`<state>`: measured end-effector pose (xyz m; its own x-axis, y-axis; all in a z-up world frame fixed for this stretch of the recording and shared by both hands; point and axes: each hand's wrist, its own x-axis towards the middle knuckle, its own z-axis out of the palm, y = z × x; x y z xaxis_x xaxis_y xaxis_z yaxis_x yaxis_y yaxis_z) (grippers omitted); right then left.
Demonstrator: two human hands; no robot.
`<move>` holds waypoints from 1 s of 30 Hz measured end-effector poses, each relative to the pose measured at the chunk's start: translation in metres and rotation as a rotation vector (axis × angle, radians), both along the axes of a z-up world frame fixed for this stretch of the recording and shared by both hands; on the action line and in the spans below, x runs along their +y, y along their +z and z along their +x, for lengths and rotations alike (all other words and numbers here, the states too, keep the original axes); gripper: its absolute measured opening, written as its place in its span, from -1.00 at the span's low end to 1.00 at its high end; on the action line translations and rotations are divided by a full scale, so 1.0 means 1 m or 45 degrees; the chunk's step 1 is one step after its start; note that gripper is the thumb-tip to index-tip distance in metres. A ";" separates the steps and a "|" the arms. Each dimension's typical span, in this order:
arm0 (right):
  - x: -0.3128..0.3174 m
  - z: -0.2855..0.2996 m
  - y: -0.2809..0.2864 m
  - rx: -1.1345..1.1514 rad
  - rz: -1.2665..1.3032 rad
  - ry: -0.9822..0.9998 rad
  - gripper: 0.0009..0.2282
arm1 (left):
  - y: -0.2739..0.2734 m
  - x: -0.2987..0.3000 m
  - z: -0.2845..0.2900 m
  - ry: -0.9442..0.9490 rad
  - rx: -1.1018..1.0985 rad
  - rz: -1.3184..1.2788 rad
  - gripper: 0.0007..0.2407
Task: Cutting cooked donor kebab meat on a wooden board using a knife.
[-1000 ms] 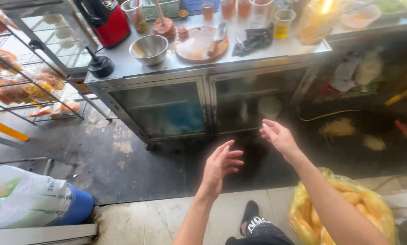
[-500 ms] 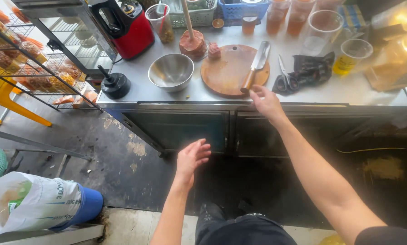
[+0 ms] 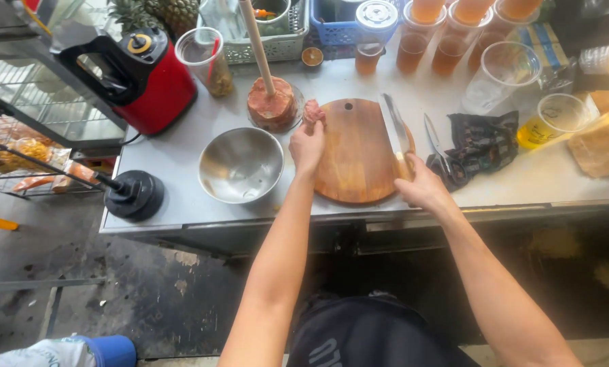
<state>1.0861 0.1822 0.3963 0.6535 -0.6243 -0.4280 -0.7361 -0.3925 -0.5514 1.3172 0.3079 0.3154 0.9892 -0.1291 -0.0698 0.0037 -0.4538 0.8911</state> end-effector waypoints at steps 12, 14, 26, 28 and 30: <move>-0.004 -0.039 0.011 -0.523 0.249 -0.201 -0.45 | -0.002 -0.030 0.036 -0.152 0.025 0.033 -0.52; -0.023 -0.043 -0.013 -0.725 0.346 -0.103 -0.45 | 0.038 -0.038 -0.004 -0.168 0.137 -0.121 -0.50; -0.035 -0.026 0.017 -0.677 0.269 0.077 -0.53 | -0.039 -0.053 -0.052 -0.271 -0.637 0.198 -0.74; -0.027 -0.023 0.025 -0.533 0.314 0.094 -0.52 | -0.048 -0.056 -0.048 -0.365 -0.679 0.138 -0.76; -0.020 -0.013 0.036 -0.250 0.334 0.126 -0.55 | -0.056 -0.058 -0.041 -0.463 -0.706 0.183 -0.81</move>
